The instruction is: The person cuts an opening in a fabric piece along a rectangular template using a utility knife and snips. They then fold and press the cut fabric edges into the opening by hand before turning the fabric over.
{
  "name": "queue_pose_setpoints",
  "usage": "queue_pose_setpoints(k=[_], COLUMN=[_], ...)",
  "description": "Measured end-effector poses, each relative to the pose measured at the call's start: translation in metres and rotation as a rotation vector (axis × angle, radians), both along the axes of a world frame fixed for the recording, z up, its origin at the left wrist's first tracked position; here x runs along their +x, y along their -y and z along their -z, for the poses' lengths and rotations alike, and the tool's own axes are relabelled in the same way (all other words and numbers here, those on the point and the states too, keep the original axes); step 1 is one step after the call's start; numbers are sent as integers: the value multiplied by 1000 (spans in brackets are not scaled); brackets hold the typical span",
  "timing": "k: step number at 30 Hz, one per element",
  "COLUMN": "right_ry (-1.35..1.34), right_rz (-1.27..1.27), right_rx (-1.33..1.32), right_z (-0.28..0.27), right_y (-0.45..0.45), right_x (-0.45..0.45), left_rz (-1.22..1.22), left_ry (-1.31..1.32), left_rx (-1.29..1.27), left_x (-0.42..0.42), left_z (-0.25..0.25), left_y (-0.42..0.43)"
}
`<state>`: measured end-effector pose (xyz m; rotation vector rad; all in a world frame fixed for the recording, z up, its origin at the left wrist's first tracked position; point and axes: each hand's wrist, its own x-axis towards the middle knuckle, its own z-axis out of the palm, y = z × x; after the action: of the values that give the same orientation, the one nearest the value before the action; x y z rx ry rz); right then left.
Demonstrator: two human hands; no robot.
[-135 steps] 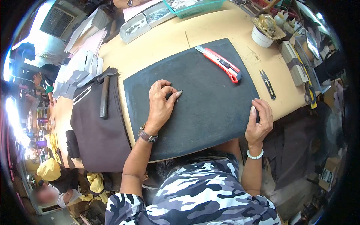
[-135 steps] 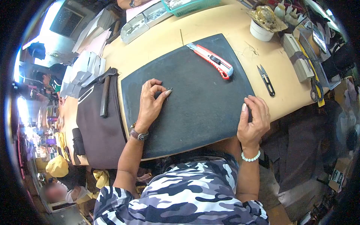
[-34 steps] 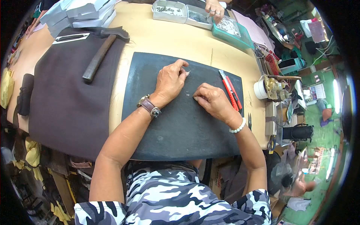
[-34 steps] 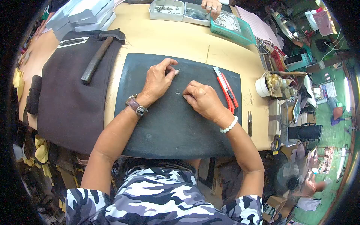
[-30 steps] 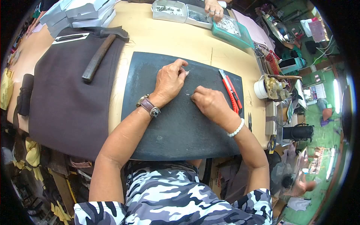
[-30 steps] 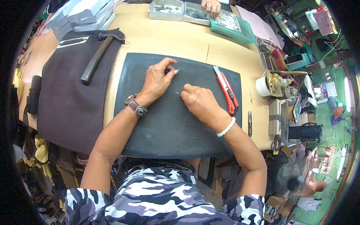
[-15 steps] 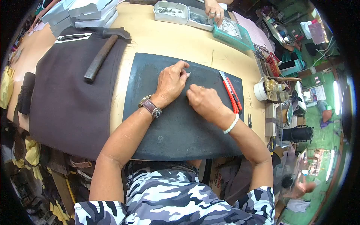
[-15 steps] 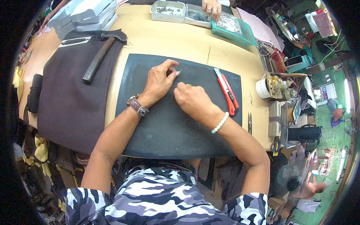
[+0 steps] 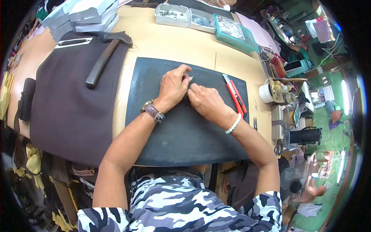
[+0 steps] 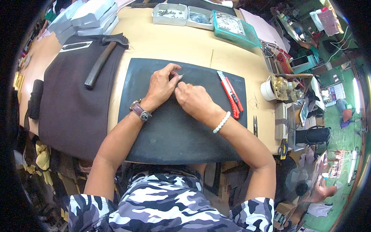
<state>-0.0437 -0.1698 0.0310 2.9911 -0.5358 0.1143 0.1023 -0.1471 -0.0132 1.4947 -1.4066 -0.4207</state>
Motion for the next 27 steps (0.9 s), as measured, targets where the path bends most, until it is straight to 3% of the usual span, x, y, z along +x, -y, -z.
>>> queue_pose_setpoints(k=[3,7,10,19,23,25,27], right_ry=[231,286,339,27,301,397,399], right_rz=[127,266,168,47,207,317,414], right_rx=[321,675,566,-118,434,487,358], right_z=[-1,-8,-3,4,0,-10,-19], right_y=[15,14,12,-20,13,28,44], right_x=[-13,-27,-25,-3,-23,-40,-57], left_rz=[-9,-13,-3,-6,-2,-7,-5], left_ry=[9,7,13,16,13,12,13], left_rx=[1,-18,11,9,10,22,43], left_x=[0,-1,-1,-1,-1,-1,-2], left_z=[0,3,0,3,1,1,-2], left_y=[0,0,0,0,0,-1,-1])
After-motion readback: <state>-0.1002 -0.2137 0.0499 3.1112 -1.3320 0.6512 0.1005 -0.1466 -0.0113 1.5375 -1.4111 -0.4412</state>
